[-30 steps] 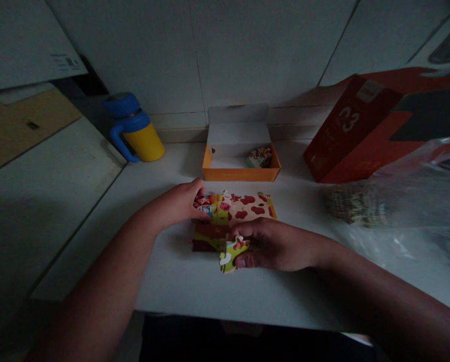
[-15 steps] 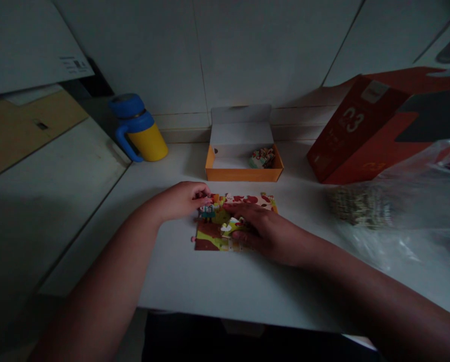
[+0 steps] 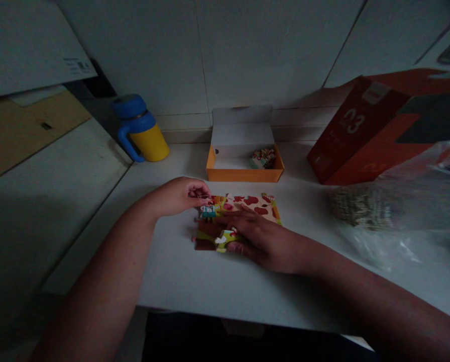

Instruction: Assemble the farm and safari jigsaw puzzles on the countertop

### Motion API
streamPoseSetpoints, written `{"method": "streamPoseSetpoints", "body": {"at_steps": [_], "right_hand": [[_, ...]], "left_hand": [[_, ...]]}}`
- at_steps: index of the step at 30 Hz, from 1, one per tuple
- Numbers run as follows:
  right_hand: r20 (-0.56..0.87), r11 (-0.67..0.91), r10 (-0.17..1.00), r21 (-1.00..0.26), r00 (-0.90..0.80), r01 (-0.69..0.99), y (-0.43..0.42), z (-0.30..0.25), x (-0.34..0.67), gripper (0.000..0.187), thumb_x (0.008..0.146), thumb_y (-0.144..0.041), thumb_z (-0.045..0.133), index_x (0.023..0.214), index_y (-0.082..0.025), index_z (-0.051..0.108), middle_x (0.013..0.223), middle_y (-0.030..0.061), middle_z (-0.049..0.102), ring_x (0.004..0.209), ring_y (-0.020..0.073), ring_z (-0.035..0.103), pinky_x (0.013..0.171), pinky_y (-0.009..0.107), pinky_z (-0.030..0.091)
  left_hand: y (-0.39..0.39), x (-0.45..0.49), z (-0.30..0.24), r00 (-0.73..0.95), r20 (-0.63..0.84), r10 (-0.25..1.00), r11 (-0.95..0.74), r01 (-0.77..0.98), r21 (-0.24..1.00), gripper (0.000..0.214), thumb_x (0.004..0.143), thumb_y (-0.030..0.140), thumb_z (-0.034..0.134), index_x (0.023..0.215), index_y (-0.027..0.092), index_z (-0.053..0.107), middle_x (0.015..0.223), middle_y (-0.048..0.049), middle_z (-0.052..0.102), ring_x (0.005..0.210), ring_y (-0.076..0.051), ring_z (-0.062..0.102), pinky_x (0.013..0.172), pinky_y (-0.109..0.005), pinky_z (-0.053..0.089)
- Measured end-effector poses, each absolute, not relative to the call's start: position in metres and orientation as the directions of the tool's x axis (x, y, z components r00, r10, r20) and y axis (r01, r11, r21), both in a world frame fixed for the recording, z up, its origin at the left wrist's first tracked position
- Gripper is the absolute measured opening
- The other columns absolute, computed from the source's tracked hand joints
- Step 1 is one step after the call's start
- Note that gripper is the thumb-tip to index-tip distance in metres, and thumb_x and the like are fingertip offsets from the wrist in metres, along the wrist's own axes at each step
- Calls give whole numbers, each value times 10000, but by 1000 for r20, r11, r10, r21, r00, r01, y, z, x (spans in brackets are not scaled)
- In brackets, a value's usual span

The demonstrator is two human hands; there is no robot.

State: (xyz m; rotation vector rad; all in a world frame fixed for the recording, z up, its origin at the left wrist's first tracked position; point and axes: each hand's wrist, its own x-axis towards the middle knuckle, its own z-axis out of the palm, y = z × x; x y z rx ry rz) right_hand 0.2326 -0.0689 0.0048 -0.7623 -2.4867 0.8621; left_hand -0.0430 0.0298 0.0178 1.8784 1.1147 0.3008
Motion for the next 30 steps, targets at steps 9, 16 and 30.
{"method": "streamPoseSetpoints", "body": {"at_steps": [9,16,30], "right_hand": [[202,664,612,-657,-765,358,-70,3,232,510,1056,-342,579,1541,-210,493,1496,171,610,1447,304,510,1249,566,323],[214,478,851,-695,-479,537,-59,6,239,190,1050,-355,537,1130,-191,590,1049,106,699,923,232,657,813,350,507],[302,395,916,-571,-264,719,-44,1,251,238,931,-149,659,1164,-193,667,1145,93,639,945,216,657,856,314,503]], "left_hand": [[23,-36,32,561,-159,813,-210,536,817,245,901,387,681,1071,217,731,1048,-56,794,900,-186,725,774,-301,569],[12,-8,16,554,-41,832,-234,416,879,236,927,246,638,1148,218,718,1166,-75,777,1023,-203,739,878,-347,599],[10,17,-14,569,47,821,-269,312,911,309,896,66,592,1149,197,712,1193,-78,765,1117,-188,713,1043,-397,566]]}}
